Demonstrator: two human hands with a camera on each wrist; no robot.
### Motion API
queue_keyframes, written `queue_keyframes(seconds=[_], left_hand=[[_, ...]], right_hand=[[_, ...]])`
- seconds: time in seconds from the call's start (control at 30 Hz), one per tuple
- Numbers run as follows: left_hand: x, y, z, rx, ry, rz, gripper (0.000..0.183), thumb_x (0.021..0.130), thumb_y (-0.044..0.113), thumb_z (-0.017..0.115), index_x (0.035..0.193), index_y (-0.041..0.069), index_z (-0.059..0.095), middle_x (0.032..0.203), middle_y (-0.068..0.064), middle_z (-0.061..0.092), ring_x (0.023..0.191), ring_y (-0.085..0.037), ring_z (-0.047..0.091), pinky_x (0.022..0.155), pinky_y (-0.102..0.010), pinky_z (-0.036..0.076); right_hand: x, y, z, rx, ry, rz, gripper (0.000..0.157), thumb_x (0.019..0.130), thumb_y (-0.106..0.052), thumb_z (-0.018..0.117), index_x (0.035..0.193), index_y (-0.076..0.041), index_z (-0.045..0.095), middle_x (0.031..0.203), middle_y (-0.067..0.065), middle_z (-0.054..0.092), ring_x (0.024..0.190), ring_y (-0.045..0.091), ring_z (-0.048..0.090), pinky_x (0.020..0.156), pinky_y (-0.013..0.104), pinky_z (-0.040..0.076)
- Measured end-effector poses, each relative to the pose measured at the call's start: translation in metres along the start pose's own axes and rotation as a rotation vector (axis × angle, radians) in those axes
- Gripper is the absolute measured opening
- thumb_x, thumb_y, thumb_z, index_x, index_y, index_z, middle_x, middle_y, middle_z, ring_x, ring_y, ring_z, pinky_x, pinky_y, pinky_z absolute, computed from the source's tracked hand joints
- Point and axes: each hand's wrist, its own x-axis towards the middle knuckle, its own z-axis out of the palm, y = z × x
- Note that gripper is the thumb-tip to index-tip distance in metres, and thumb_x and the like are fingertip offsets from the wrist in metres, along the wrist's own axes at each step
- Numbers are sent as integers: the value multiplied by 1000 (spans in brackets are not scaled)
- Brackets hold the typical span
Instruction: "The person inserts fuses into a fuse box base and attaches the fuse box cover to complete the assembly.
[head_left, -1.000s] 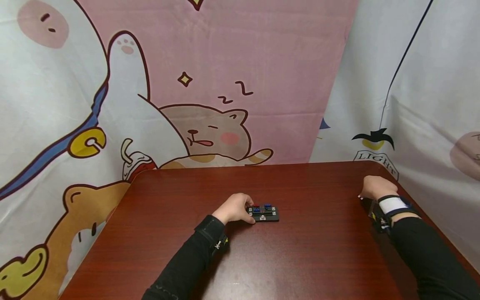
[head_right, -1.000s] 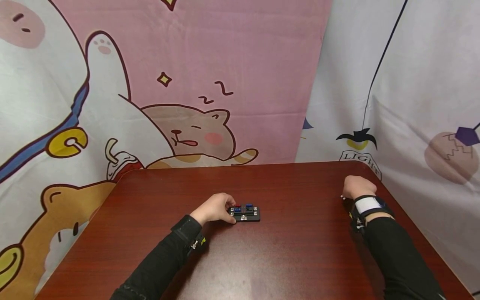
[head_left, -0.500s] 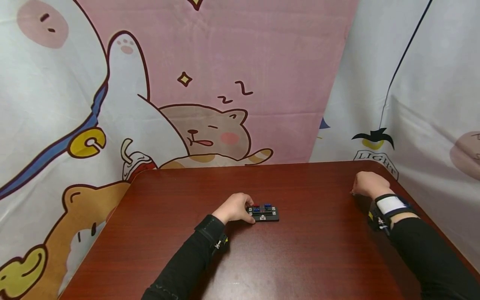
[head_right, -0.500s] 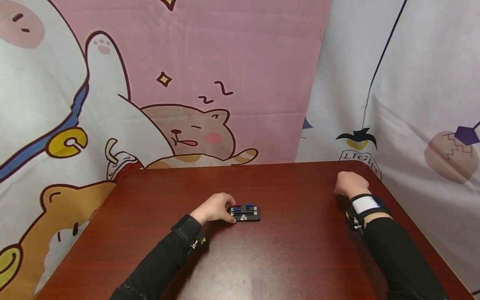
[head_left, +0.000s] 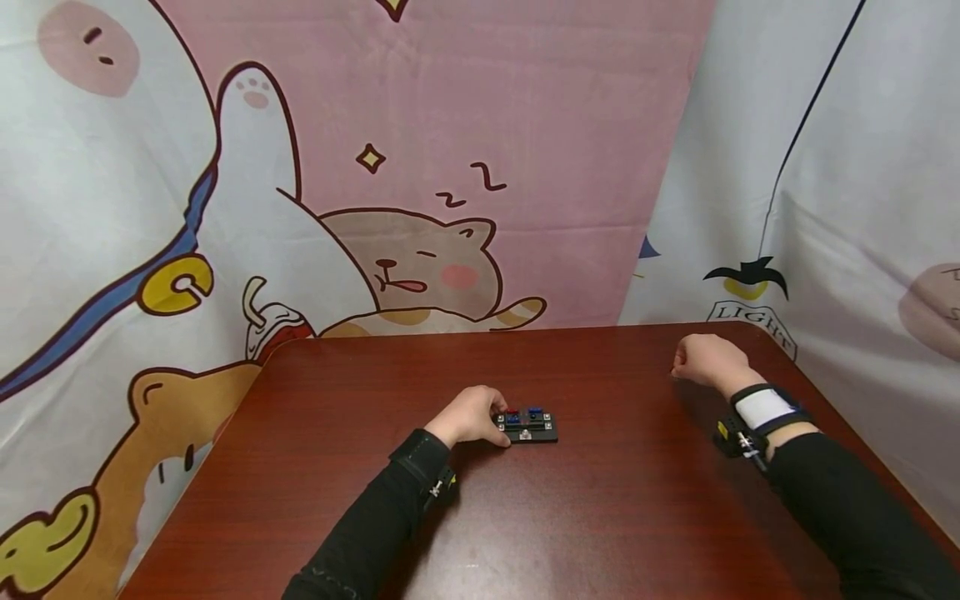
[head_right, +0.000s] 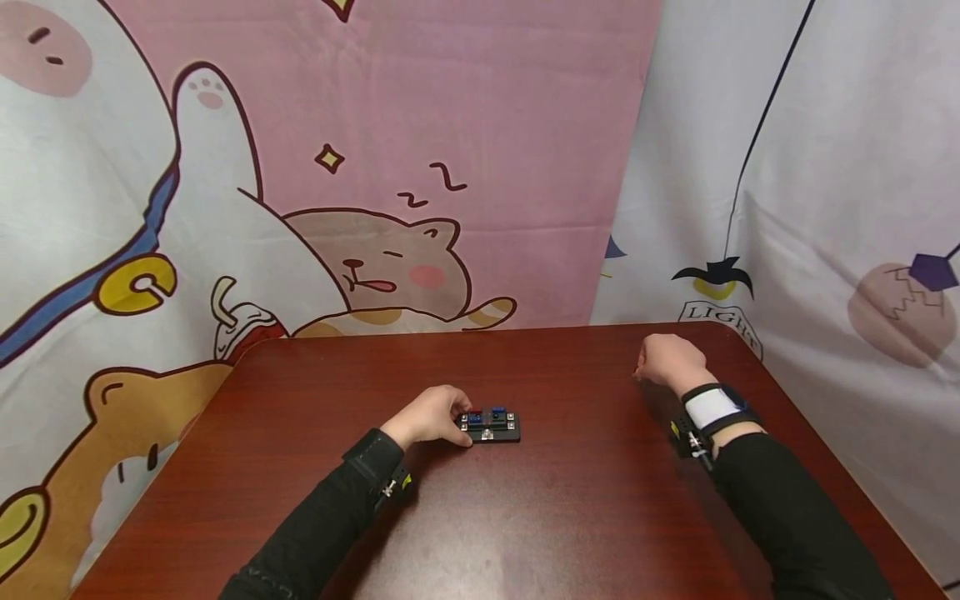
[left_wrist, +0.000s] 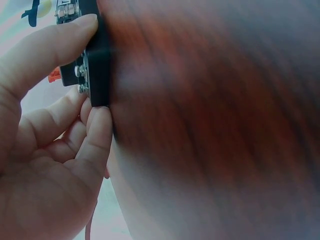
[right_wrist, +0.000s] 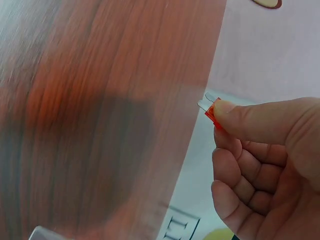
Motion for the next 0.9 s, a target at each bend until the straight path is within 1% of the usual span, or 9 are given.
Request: queue_keyframes(seconds=[0.23,0.47,0.67,0.9], left_hand=[[0,0,0,-2,-3,3,46,66,23,93,102,6,70,95,0,66,87,-14,59,83,-33,49],[1,-1,1,0,-3,5,46,66,23,93,102,6,70,96,0,67,89,-15,60,84,-34,49],[2,-2,2,0,-1,11,46,66,23,93,102,6,70,95,0,67,89,-15,60,84,-33,49],[2,-2,2,8,0,5,45,65,23,93,101,7,70,93,2,66,85,-12,59,83,-32,48]], right_hand=[[0,-30,4,-6,29,-96,19,85,-18,76,75,-10,62,68,1,55,62,19,49,53,33,37],[2,-65,14,-43,55,-184,18,84,-18,77,76,-12,62,70,-1,57,62,17,50,56,33,39],[1,-89,23,-62,82,-260,18,83,-17,78,76,-14,61,70,-3,57,63,16,51,56,34,41],[-2,-113,32,-62,82,-312,18,84,-16,78,77,-14,61,70,-5,56,62,14,51,59,33,43]])
